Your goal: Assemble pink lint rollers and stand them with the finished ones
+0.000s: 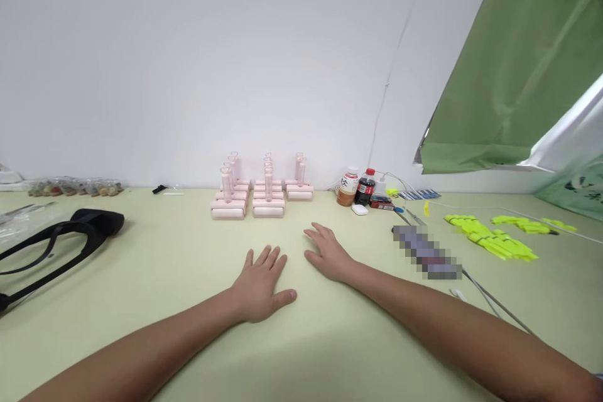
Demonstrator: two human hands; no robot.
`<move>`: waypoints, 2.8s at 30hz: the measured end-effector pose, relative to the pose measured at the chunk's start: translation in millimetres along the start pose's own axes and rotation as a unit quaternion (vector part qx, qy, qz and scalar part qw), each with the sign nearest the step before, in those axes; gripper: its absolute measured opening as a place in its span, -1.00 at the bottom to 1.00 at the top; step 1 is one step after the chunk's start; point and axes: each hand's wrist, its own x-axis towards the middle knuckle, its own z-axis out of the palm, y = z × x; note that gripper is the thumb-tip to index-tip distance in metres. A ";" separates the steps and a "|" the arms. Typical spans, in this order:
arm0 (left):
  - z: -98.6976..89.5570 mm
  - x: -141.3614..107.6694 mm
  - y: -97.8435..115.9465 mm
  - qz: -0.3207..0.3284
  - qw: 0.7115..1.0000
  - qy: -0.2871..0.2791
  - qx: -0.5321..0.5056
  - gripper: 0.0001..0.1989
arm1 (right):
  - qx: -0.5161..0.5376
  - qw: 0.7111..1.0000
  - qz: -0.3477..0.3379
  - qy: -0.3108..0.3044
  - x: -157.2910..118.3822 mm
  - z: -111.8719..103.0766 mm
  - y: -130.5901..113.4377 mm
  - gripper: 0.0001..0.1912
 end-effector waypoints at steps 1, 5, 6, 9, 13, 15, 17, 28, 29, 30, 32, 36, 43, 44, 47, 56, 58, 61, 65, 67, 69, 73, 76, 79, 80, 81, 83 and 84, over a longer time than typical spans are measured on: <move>0.3 1.2 -0.2 -0.001 1.000 0.003 -0.008 -0.12 | -0.020 1.000 0.005 0.006 12.5 -2.5 5.7 -0.42; 1.9 2.1 0.1 -0.004 0.999 0.018 -0.034 -0.12 | -0.051 0.996 0.045 0.056 78.9 -21.0 18.6 -0.38; 2.1 1.6 0.6 -0.004 0.999 0.019 -0.038 -0.12 | -0.050 0.995 0.056 0.070 97.6 -26.2 19.2 -0.39; 2.1 -0.4 1.7 -0.006 0.999 0.014 -0.046 -0.13 | -0.032 0.984 0.120 0.124 150.9 -39.6 17.9 -0.43; 3.0 -1.8 0.1 -0.012 0.999 0.009 -0.039 -0.15 | 0.001 0.969 0.204 0.141 201.0 -47.4 17.7 -0.48; 4.2 -1.7 -1.2 -0.010 0.999 0.013 -0.036 -0.16 | 0.014 0.966 0.220 0.132 214.2 -46.4 19.7 -0.47; 5.2 -1.5 -2.0 -0.007 0.999 0.019 -0.036 -0.18 | 0.027 0.966 0.225 0.125 220.4 -43.7 23.0 -0.48; 0.5 -2.2 1.7 -0.013 1.000 0.009 -0.025 -0.16 | 0.097 0.972 0.144 0.158 192.8 -60.0 25.4 -0.88; 0.1 -1.9 1.4 -0.013 1.000 0.007 -0.026 -0.16 | 0.110 0.971 0.131 0.168 185.0 -65.3 22.5 -0.90; -0.4 -1.5 0.9 -0.014 1.000 0.005 -0.027 -0.16 | 0.125 0.969 0.119 0.179 175.6 -70.7 18.9 -0.90; -1.6 0.3 -0.5 -0.018 0.999 0.003 -0.036 -0.19 | 0.163 0.962 0.096 0.197 151.7 -80.1 9.7 -0.86; -6.2 8.3 -0.1 -0.057 0.992 0.042 -0.106 -0.21 | 0.259 0.942 0.069 0.202 85.4 -88.2 -19.1 -0.73; -8.7 27.6 33.0 0.014 0.891 0.155 -0.426 -0.35 | 0.605 0.780 0.090 0.130 -9.6 -73.6 -62.7 -0.60; -7.6 28.5 39.1 0.021 0.874 0.153 -0.461 -0.38 | 0.613 0.774 0.090 0.131 -14.2 -70.7 -63.0 -0.59; -3.7 27.8 51.8 -0.012 0.826 0.158 -0.541 -0.37 | 0.579 0.801 0.069 0.133 -19.8 -62.6 -57.8 -0.56; 1.9 17.3 43.9 -0.029 0.841 0.127 -0.525 -0.42 | 0.509 0.858 0.032 -0.054 -29.9 -35.2 -53.1 -0.34; -2.6 16.9 36.4 -0.050 0.879 0.191 -0.435 -0.44 | 0.504 0.862 0.038 -0.041 -28.8 -35.1 -50.2 -0.34; -14.5 15.5 24.5 -0.059 0.891 0.298 -0.338 -0.40 | 0.406 0.913 0.036 -0.009 -27.9 -42.2 -44.2 -0.37; -27.8 11.6 18.7 -0.003 0.900 0.306 -0.311 -0.44 | 0.320 0.947 0.004 -0.011 -32.5 -50.3 -43.5 -0.14; -28.5 10.8 22.2 0.003 0.900 0.237 -0.365 -0.55 | 0.369 0.929 -0.024 0.018 -35.0 -48.6 -46.5 -0.11; -25.7 11.8 28.1 0.006 0.874 0.155 -0.461 -0.61 | 0.444 0.893 -0.040 0.057 -36.0 -44.4 -49.9 -0.15; -19.0 15.4 38.1 0.011 0.796 0.130 -0.591 -0.62 | 0.545 0.832 0.007 0.105 -34.9 -36.7 -54.1 -0.21; -18.5 16.8 40.4 -0.026 0.771 0.186 -0.609 -0.60 | 0.588 0.804 0.062 0.066 -34.1 -31.1 -56.0 -0.24; -20.1 17.4 40.0 -0.037 0.765 0.214 -0.606 -0.56 | 0.615 0.784 0.063 -0.050 -32.7 -25.0 -57.9 -0.24; -20.7 17.8 39.4 -0.034 0.763 0.220 -0.607 -0.57 | 0.614 0.783 0.061 -0.078 -31.4 -24.0 -57.7 -0.25; -21.4 18.3 38.4 -0.033 0.759 0.231 -0.608 -0.59 | 0.608 0.786 0.064 -0.090 -29.6 -24.3 -56.6 -0.27; -23.1 19.5 34.6 -0.042 0.745 0.277 -0.605 -0.64 | 0.576 0.809 0.090 -0.076 -24.5 -29.4 -49.7 -0.32; -24.4 20.1 31.6 -0.053 0.735 0.309 -0.602 -0.66 | 0.547 0.829 0.102 -0.058 -21.5 -34.3 -43.5 -0.35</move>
